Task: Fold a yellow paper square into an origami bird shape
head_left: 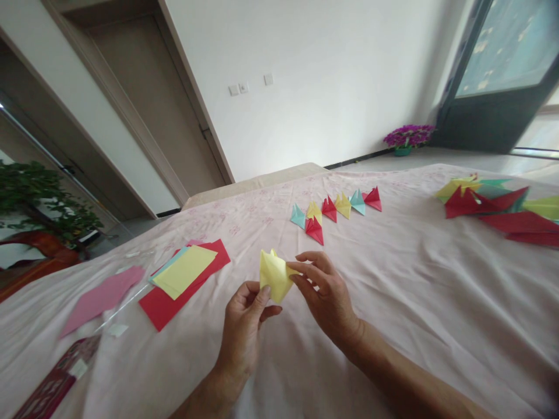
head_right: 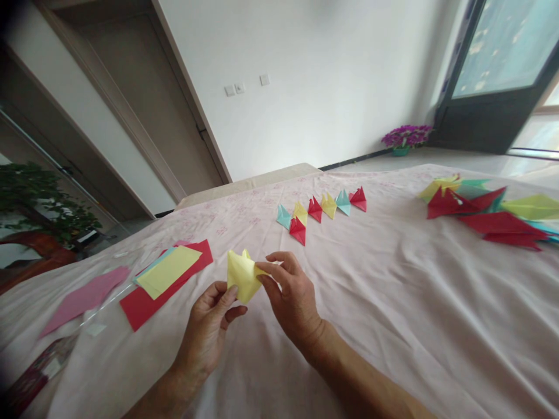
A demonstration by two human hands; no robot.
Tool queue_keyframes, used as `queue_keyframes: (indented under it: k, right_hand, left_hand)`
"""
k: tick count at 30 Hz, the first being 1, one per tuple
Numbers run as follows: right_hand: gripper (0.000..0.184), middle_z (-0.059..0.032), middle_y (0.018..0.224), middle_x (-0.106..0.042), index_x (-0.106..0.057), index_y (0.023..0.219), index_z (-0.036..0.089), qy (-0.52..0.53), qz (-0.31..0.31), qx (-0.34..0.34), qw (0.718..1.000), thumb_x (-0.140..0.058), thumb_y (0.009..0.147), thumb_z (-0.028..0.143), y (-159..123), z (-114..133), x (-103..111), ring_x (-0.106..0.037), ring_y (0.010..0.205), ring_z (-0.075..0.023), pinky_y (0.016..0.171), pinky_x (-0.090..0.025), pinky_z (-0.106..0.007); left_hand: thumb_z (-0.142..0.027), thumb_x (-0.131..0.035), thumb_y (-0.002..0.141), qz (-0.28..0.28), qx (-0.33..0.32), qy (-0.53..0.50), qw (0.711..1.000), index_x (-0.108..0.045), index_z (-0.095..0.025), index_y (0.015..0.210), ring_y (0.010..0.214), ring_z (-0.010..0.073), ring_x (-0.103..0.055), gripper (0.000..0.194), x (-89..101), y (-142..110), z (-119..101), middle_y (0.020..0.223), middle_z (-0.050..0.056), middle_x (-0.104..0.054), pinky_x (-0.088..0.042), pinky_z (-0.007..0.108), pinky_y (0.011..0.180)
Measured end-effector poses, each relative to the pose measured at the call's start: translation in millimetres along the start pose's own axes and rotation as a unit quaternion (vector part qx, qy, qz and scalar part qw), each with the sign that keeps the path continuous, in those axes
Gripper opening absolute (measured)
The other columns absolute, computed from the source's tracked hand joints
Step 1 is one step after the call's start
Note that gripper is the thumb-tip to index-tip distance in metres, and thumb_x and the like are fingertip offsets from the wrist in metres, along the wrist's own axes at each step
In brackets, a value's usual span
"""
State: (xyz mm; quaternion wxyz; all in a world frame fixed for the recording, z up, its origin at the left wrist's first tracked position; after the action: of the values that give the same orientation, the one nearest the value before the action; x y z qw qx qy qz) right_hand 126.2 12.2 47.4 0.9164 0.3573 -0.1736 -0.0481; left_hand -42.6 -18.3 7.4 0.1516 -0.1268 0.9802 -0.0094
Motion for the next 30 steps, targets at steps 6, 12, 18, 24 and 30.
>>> queue_keyframes:
  k: [6, 12, 18, 24, 30]
  right_hand:
    - [0.027, -0.0075, 0.109, -0.061, -0.063, 0.116, 0.028, -0.028, 0.029, 0.037, 0.999, -0.056, 0.09, 0.023, -1, 10, -3, -0.06, 0.097, -0.0222, 0.082, -0.053, -0.039]
    - [0.03, -0.0088, 0.114, -0.059, -0.062, 0.117, 0.026, -0.08, 0.059, 0.048, 0.994, -0.06, 0.088, 0.032, 0, 18, -2, -0.058, 0.099, -0.0251, 0.085, -0.051, -0.043]
    - [0.019, -0.0084, 0.109, -0.059, -0.066, 0.104, 0.025, -0.072, 0.068, 0.052, 0.994, -0.06, 0.088, 0.035, -1, 24, -1, -0.057, 0.091, -0.0229, 0.08, -0.05, -0.04]
    - [0.013, -0.0079, 0.106, -0.059, -0.067, 0.097, 0.024, -0.057, 0.058, 0.057, 0.995, -0.058, 0.089, 0.029, -2, 25, 0, -0.057, 0.093, -0.0221, 0.081, -0.048, -0.038]
    - [0.008, -0.0072, 0.104, -0.059, -0.065, 0.091, 0.023, -0.051, 0.057, 0.057, 0.995, -0.058, 0.089, 0.025, -2, 25, 0, -0.056, 0.094, -0.0218, 0.082, -0.045, -0.038]
  left_hand:
    - [-0.033, -0.077, 0.071, -0.003, -0.017, 0.005, 1.0, -0.064, -0.015, 0.081, 0.073, 0.012, -0.06, 0.024, 1.0, 1, -1, 0.081, 0.0, -0.063, -0.057, 0.023, 0.062]
    - [-0.032, -0.076, 0.074, 0.01, -0.043, 0.028, 0.999, -0.064, -0.015, 0.082, 0.072, 0.0123, -0.062, 0.022, -1.9, 0, -4, 0.079, 0.0, -0.063, -0.057, 0.024, 0.064]
    - [-0.029, -0.072, 0.079, 0.027, -0.05, 0.041, 0.998, -0.062, -0.017, 0.084, 0.074, 0.0121, -0.063, 0.017, -3.8, -2, -2, 0.081, -0.001, -0.064, -0.057, 0.024, 0.067]
    - [-0.03, -0.074, 0.076, 0.031, -0.044, 0.042, 0.998, -0.064, -0.015, 0.083, 0.073, 0.0128, -0.062, 0.019, -2.1, 0, 4, 0.08, 0.001, -0.065, -0.057, 0.026, 0.067]
    - [-0.031, -0.074, 0.076, 0.036, -0.046, 0.052, 0.997, -0.065, -0.015, 0.083, 0.072, 0.0128, -0.062, 0.02, -2.3, 3, 7, 0.079, 0.001, -0.065, -0.057, 0.026, 0.067]
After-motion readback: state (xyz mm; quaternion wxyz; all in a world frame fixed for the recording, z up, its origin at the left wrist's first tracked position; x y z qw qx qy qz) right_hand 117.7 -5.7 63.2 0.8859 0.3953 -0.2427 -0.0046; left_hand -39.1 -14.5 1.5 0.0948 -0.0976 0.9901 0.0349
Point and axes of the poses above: each hand's wrist, its own y-axis towards the middle knuckle, its own x-axis out of the back of the hand, z = x × y, the point moved 7 cm from there along y, towards the middle knuckle
